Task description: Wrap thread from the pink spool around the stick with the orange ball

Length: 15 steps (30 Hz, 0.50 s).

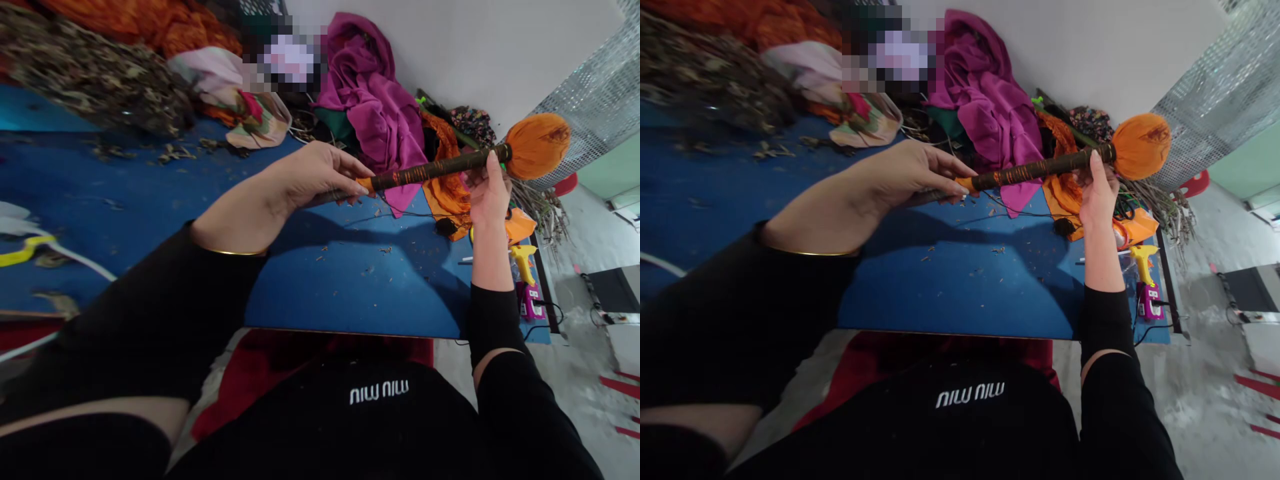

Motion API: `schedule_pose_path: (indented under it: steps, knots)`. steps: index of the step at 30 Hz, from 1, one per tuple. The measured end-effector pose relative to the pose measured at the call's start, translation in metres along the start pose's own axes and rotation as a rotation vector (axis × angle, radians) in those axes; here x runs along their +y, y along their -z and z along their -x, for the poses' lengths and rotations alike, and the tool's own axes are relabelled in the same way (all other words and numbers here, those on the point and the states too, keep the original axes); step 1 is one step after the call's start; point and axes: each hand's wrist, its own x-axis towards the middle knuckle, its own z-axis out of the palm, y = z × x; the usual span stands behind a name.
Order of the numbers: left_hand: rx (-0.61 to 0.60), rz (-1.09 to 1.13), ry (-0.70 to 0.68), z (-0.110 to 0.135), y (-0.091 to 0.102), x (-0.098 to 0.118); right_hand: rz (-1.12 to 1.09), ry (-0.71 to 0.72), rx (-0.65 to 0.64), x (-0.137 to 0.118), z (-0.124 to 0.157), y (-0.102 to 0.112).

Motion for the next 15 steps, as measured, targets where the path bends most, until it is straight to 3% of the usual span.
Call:
schedule_pose_path:
  steps: [10, 15]
  knots:
    - [0.007, -0.117, -0.038, 0.002, -0.005, -0.001, 0.123, 0.144, -0.120, 0.000, 0.007, -0.005]
    - [0.003, -0.030, -0.021, 0.004, -0.016, 0.001, 0.278, 0.087, -0.480, 0.015, 0.026, -0.030]
